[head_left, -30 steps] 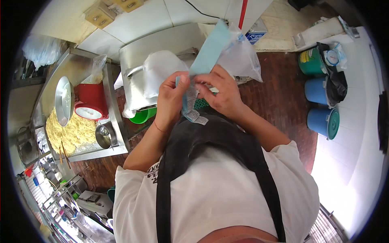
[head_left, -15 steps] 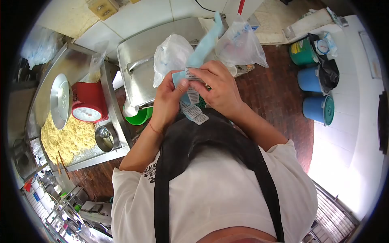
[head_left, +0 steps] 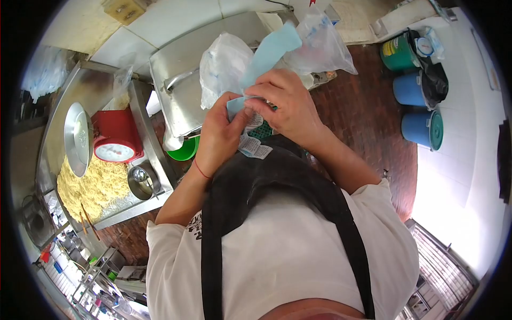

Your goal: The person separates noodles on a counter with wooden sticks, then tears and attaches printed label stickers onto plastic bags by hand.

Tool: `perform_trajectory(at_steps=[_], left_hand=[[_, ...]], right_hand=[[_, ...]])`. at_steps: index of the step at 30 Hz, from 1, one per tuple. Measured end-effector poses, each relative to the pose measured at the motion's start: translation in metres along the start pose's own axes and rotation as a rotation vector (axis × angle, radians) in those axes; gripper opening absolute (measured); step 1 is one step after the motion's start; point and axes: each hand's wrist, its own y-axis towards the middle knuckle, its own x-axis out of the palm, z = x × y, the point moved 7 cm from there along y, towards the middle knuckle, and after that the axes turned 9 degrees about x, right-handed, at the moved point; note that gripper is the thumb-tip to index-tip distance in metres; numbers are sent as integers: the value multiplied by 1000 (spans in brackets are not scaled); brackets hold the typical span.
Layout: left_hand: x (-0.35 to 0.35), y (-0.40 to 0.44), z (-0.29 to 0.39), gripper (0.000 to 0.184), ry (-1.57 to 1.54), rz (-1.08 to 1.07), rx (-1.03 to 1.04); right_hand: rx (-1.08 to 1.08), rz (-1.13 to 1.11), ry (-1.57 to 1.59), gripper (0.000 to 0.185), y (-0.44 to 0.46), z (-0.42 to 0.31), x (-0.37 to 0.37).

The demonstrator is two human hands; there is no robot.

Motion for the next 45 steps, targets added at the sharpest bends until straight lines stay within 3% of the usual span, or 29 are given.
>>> perform_trajectory(at_steps=[3, 12, 14, 21, 24, 26, 28, 32, 34, 41, 45], left_hand=[[0, -1, 6, 16, 47, 16, 82], [-1, -2, 4, 15, 154, -44, 59], [-1, -4, 0, 19, 117, -90, -17], [13, 0, -22, 36, -328, -314, -113], [-17, 9, -7, 36, -400, -196, -24], [-47, 18, 20, 28, -338, 111, 78], [-62, 37, 70, 29, 190, 160, 360], [-64, 91, 85, 37, 600, 50, 389], [-66, 110, 58, 43, 658, -44, 241], [-67, 136, 54, 41, 577, 65, 264], [-72, 157, 48, 41, 599, 18, 155]], right_hand=[[37, -2, 47, 19, 0, 0, -3], [292, -161, 300, 10, -2, 19, 8], [451, -215, 441, 9, -5, 26, 12], [479, -96, 583, 10, -1, 28, -9], [545, 38, 805, 10, -5, 46, -18], [580, 125, 919, 11, -6, 58, -23], [601, 170, 964, 11, -10, 68, -17], [659, 157, 979, 14, -14, 76, -3], [665, 167, 952, 15, -15, 79, 2], [534, 319, 926, 15, -4, 79, 2], [409, 408, 785, 11, 11, 88, 21]])
